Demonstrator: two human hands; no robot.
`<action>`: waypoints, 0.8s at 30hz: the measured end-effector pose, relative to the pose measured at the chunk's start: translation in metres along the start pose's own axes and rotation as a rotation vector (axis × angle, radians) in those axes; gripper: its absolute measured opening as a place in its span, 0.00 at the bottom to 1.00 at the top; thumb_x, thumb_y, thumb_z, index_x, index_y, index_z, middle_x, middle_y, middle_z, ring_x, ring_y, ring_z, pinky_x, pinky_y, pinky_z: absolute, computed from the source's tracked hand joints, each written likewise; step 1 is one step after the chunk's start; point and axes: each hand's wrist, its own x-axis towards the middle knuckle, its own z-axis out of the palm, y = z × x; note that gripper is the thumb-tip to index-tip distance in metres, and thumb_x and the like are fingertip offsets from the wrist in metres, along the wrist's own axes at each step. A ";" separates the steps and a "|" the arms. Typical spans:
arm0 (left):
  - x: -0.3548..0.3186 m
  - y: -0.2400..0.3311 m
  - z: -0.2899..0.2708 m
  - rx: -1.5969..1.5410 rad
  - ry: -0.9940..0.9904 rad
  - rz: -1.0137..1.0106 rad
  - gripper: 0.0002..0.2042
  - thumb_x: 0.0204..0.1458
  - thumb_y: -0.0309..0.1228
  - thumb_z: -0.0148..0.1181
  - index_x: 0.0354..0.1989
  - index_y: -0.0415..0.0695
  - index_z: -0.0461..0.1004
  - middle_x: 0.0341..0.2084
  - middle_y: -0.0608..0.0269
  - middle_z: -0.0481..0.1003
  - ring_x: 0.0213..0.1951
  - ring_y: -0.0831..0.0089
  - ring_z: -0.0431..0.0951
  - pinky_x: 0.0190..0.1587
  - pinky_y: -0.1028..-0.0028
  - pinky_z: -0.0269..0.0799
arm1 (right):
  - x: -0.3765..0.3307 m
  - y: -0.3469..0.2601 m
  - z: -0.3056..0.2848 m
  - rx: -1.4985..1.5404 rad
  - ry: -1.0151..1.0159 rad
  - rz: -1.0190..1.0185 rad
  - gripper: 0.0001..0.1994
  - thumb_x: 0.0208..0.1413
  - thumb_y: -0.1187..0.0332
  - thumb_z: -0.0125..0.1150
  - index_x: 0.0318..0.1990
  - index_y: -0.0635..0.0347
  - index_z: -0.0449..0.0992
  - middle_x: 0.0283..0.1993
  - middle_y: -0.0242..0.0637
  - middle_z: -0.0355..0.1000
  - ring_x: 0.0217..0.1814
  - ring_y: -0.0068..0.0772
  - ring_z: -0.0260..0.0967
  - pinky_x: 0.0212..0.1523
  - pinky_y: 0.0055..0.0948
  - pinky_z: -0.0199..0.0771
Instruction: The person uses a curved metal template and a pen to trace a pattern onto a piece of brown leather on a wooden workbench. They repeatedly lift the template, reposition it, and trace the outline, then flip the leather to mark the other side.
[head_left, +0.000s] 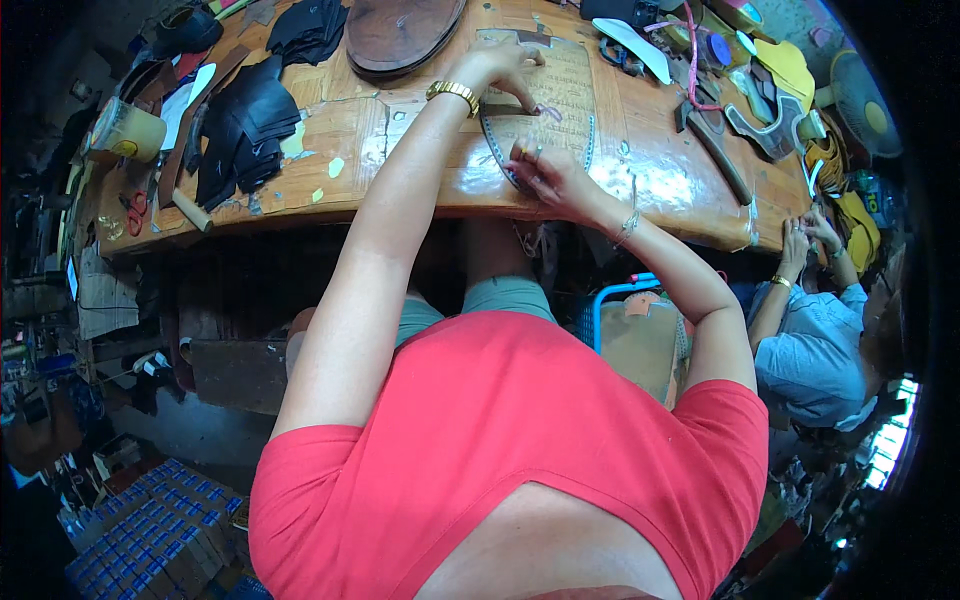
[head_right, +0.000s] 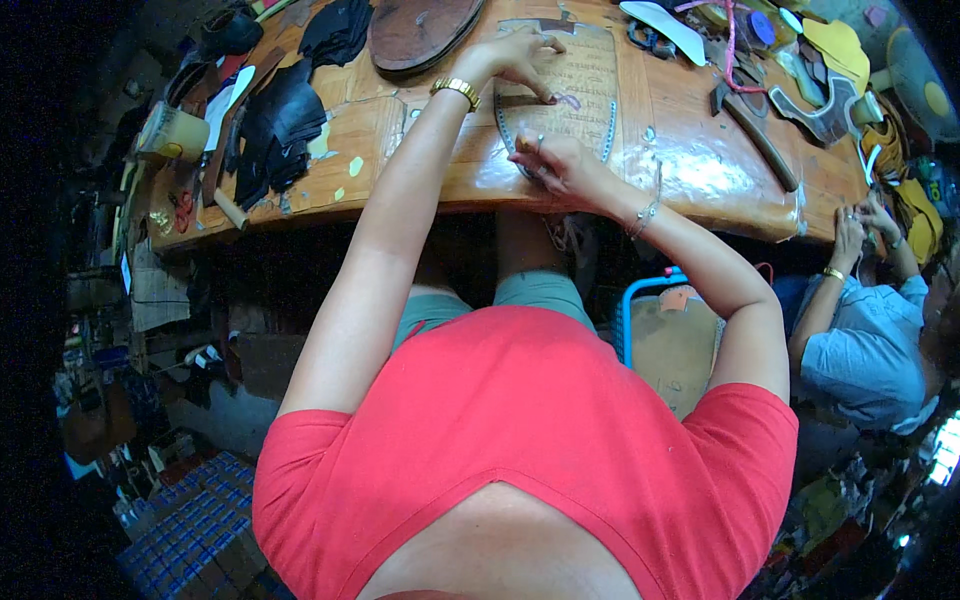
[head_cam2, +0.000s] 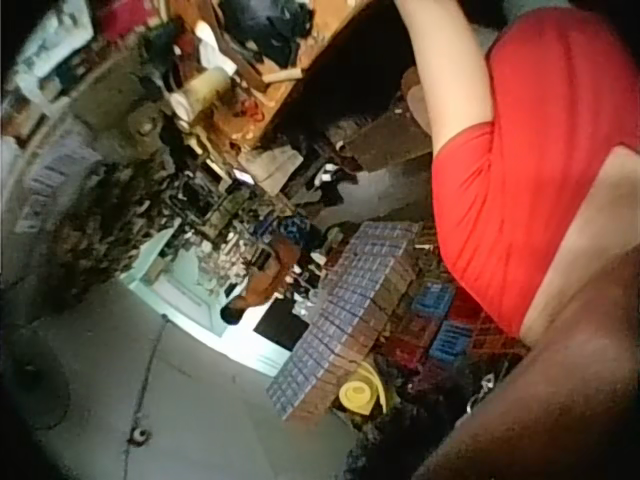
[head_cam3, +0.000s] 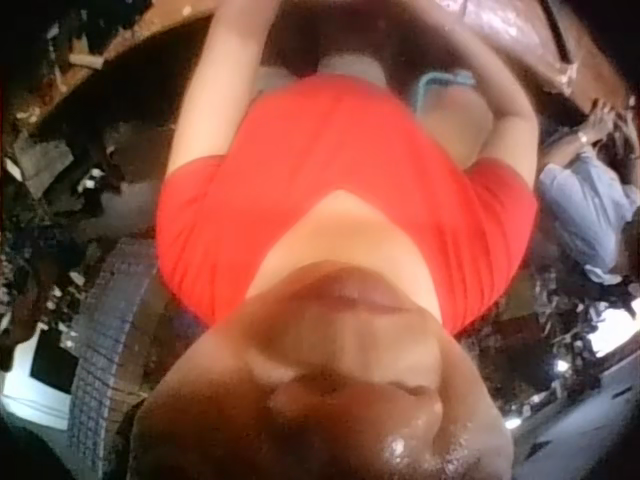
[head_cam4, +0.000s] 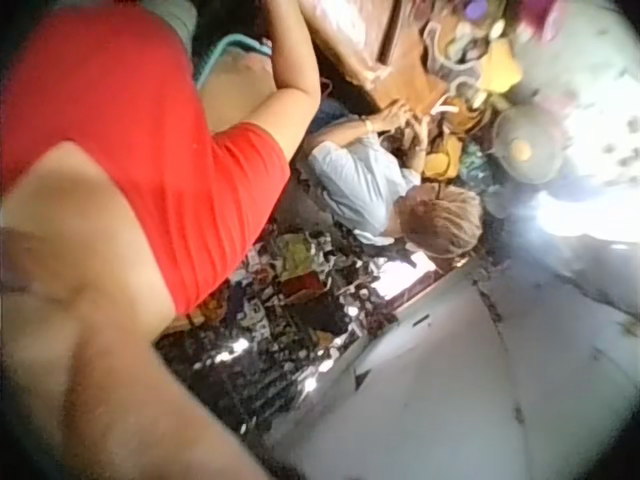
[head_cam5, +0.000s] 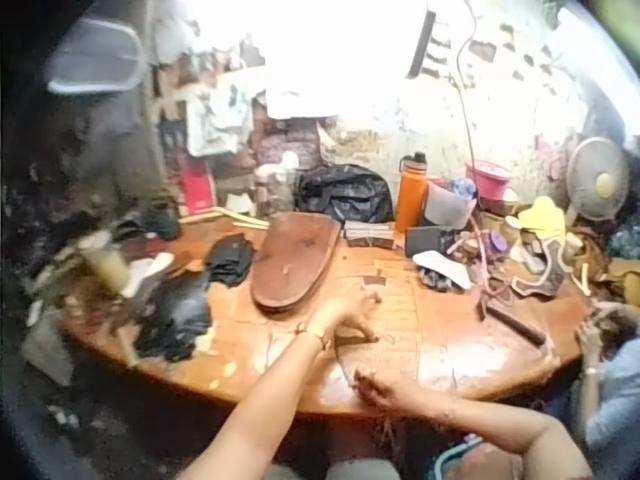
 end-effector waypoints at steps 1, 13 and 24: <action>0.002 -0.004 0.002 -0.001 -0.001 0.005 0.48 0.17 0.56 0.75 0.58 0.61 0.68 0.53 0.55 0.69 0.52 0.58 0.72 0.52 0.62 0.70 | 0.004 -0.002 -0.002 0.073 0.002 0.096 0.07 0.60 0.70 0.54 0.33 0.64 0.69 0.21 0.39 0.65 0.25 0.32 0.67 0.27 0.32 0.64; 0.003 -0.010 -0.001 -0.084 -0.068 0.047 0.46 0.22 0.54 0.75 0.58 0.56 0.66 0.55 0.51 0.66 0.57 0.55 0.67 0.58 0.63 0.63 | 0.012 -0.008 -0.003 0.191 0.040 0.233 0.05 0.59 0.72 0.53 0.34 0.65 0.68 0.24 0.45 0.68 0.25 0.42 0.67 0.28 0.34 0.67; 0.004 -0.016 -0.001 -0.115 -0.089 0.033 0.40 0.29 0.46 0.72 0.58 0.55 0.66 0.56 0.51 0.67 0.59 0.56 0.65 0.61 0.61 0.60 | 0.021 -0.001 -0.001 0.240 0.033 0.332 0.08 0.60 0.68 0.53 0.34 0.65 0.69 0.23 0.42 0.68 0.27 0.37 0.69 0.29 0.35 0.67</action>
